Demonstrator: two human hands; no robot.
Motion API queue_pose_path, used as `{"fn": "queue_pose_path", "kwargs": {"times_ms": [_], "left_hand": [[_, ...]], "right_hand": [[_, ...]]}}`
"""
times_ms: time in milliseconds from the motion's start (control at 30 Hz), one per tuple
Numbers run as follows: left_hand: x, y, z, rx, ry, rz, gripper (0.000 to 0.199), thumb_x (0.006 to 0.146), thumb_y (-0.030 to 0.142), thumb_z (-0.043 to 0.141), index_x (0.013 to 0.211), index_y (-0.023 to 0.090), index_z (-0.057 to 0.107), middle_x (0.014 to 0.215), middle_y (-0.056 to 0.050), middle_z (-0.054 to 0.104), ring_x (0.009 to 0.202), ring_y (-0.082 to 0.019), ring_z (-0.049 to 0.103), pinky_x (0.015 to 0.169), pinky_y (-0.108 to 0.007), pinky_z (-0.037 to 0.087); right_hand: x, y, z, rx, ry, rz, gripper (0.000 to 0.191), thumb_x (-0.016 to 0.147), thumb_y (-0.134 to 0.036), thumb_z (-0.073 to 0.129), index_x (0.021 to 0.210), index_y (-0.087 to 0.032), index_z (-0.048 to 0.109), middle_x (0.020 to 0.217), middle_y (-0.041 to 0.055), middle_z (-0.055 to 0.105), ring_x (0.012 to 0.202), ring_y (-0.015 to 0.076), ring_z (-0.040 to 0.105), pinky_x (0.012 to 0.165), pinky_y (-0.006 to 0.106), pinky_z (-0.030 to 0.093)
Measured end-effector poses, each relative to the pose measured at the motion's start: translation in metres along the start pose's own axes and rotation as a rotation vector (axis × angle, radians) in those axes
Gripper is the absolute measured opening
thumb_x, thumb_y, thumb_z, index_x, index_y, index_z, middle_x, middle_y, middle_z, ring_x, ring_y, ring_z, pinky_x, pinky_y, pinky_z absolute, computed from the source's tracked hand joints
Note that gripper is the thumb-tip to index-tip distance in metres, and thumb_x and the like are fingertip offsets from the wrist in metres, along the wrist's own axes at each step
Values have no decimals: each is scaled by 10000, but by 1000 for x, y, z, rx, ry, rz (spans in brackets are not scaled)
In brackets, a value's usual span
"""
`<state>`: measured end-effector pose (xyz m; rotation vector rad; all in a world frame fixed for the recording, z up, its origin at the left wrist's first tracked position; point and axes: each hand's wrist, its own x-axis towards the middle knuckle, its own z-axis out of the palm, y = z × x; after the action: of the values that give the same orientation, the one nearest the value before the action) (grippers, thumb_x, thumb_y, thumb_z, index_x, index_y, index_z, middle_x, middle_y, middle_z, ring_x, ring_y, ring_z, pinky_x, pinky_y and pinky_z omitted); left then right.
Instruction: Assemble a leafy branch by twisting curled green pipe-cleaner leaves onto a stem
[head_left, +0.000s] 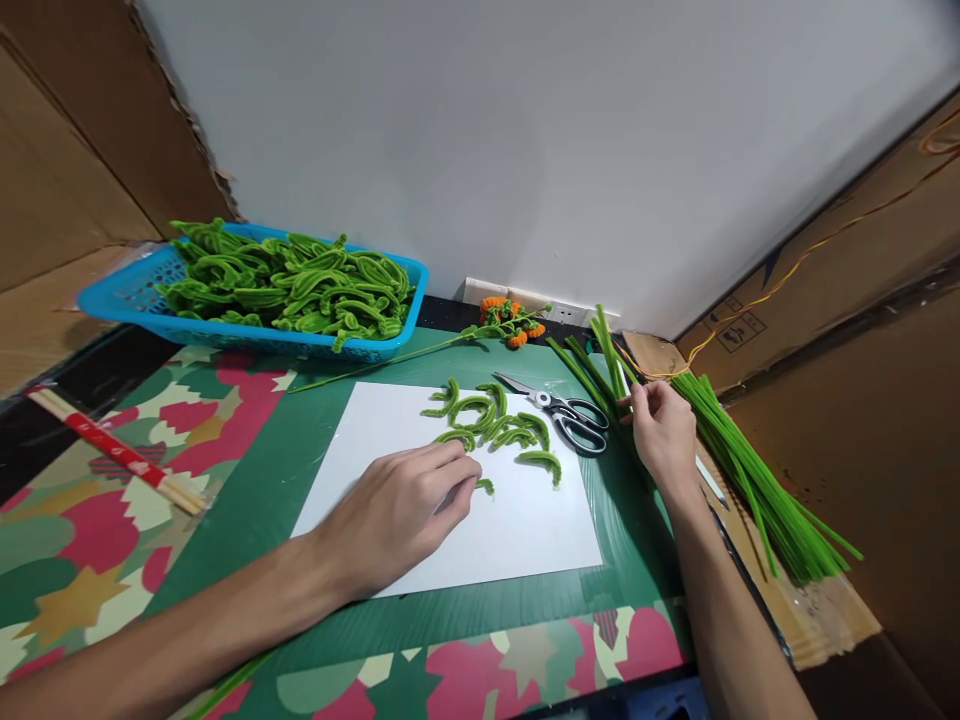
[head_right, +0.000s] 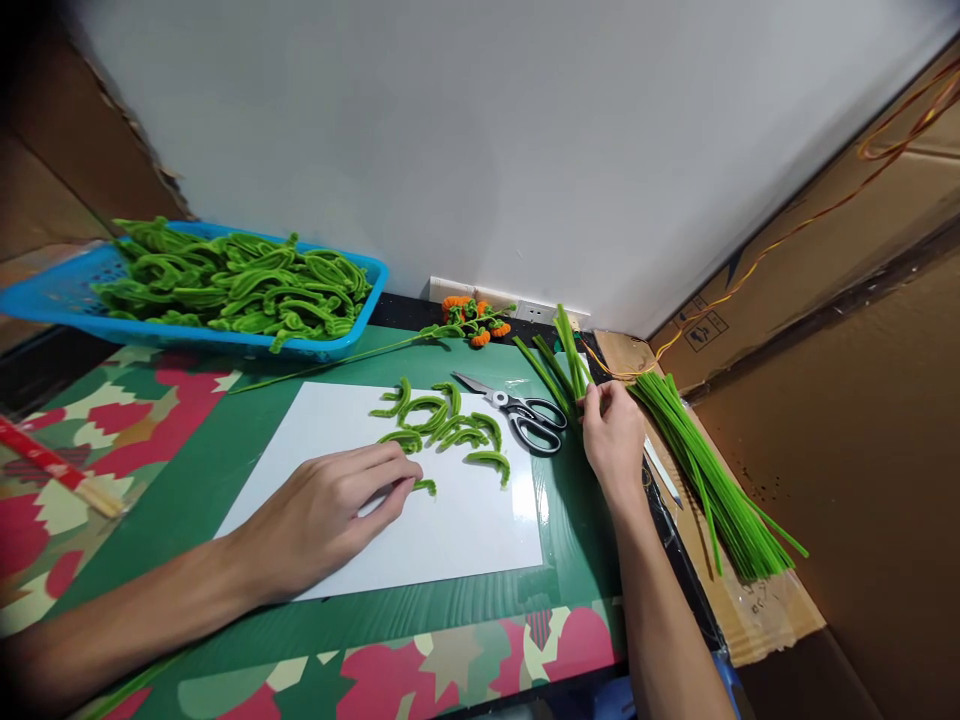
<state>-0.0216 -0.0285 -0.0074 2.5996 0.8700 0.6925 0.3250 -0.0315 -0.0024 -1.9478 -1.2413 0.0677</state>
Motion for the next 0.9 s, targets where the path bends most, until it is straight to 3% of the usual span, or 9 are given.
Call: {"fn": "queue_pose_path", "kwargs": {"times_ms": [100,200,267,400,467,567,667,800,900], "left_hand": [[-1,0,0,4,-4,-1,266,1097,191,477,1028,199,734,914,-30,694,820,-195,679,734,-323,467],[-2,-1,1,-8,-5,0,260,1096,188,478,1040,199,732,924,-29,697,822,-195,678,733,-325,469],[-2,-1,1,-20,7,2,257,1095,187,478,1043,203,729,924,-27,697,817,-191,678,723,-321,469],[-2,1,-1,-49,33,-18,254,1093,167,475,1079,200,727,966,-30,715,833,-181,701,720,-305,491],[-1,2,-3,-68,56,-26,247,1096,166,479,1148,194,718,1037,-39,729,856,-174,715,724,-294,508],[-2,5,-6,-109,107,-39,278,1105,174,475,1303,213,666,1166,-49,719,877,-157,714,740,-278,534],[-3,6,-7,-139,218,-84,385,1091,174,506,1459,273,562,1300,-67,654,886,-148,687,743,-275,552],[-3,6,-4,-330,483,-135,572,1075,202,537,1596,349,353,1373,-107,561,910,-163,658,728,-303,575],[-3,5,-2,-462,529,-189,561,1102,263,492,1627,353,314,1361,-113,578,939,-185,654,783,-349,593]], "right_hand": [[1,-1,-1,63,-13,15,372,988,-520,564,829,-209,694,748,77,742,682,250,697,651,335,463],[0,-2,-1,153,-34,9,438,1022,-545,491,1005,-188,743,854,94,768,783,263,741,653,332,517],[-2,-4,-1,204,-57,6,471,1046,-576,451,1038,-190,722,871,91,765,715,243,729,609,322,520],[-8,-11,-3,182,-104,-69,428,1084,-534,444,802,-237,566,693,10,658,472,153,538,514,289,393],[-12,-16,-5,93,-73,-163,415,1090,-492,464,754,-252,494,605,-31,545,483,147,463,530,290,337],[-21,-25,-6,41,-33,-295,345,1086,-448,504,804,-251,526,591,-60,439,513,148,396,551,291,298],[-30,-33,-7,70,-68,-433,304,1082,-404,526,830,-242,579,594,-56,453,510,144,411,558,282,319],[-42,-41,-6,45,-215,-638,196,1048,-298,534,925,-227,669,723,5,678,549,156,541,594,287,365],[-46,-45,-3,9,-278,-748,207,1028,-271,523,897,-224,676,724,20,696,584,173,572,617,299,365]]}}
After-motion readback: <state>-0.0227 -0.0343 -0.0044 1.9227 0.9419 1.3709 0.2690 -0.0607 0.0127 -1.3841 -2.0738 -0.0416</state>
